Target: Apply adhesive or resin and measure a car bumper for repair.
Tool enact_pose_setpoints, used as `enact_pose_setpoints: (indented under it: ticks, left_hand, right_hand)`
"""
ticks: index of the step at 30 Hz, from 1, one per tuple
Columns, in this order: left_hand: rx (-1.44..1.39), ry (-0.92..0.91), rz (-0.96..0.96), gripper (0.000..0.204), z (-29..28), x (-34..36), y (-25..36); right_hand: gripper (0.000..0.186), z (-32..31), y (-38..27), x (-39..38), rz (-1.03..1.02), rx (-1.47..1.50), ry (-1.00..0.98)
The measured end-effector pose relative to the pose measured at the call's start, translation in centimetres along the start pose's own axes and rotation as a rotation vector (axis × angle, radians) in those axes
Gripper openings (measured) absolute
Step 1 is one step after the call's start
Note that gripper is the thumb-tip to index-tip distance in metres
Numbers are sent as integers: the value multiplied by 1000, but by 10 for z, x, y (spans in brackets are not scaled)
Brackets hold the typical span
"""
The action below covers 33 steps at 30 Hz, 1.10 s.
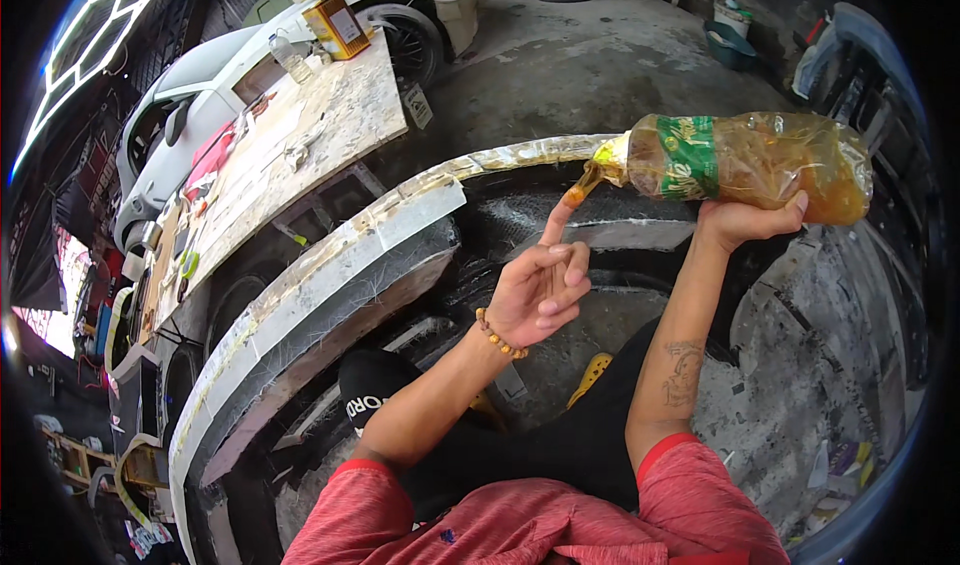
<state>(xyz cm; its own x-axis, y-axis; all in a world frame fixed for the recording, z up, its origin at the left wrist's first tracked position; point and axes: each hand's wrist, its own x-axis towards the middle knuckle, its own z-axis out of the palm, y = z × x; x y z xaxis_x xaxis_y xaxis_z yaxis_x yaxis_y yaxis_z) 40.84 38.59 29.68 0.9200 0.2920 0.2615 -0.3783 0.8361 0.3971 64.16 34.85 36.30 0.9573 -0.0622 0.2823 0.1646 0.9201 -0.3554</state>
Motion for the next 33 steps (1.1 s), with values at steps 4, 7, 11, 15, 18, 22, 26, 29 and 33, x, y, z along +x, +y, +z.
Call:
enact_pose_setpoints:
  ticks: [4,7,11,15,18,22,26,29,33]
  left_hand:
    - [-49,2,5,60,3,-3,-3]
    - [-62,-61,23,61,13,-6,3]
    - [35,-199,9,68,50,-9,35]
    - [343,-224,30,69,80,-8,89]
    - [600,-109,43,63,98,-2,134]
    - [893,22,93,57,106,10,175]
    - [1435,170,10,46,104,28,191]
    - [1729,101,-105,39,81,47,189]
    - [1977,17,-145,37,39,72,190]
  right_hand:
    - [73,5,-2,0,-27,-15,3]
    - [71,4,1,-2,-5,-18,-36]
    - [69,-23,30,16,-100,-131,-115]
    - [75,-24,20,19,-31,-37,-60]
    - [72,-12,4,26,-53,-29,157]
    - [74,-16,-4,30,-11,69,203]
    - [74,-16,-3,25,-14,66,233]
    - [74,-14,1,17,-15,69,186]
    - [77,-11,8,4,-126,0,134]
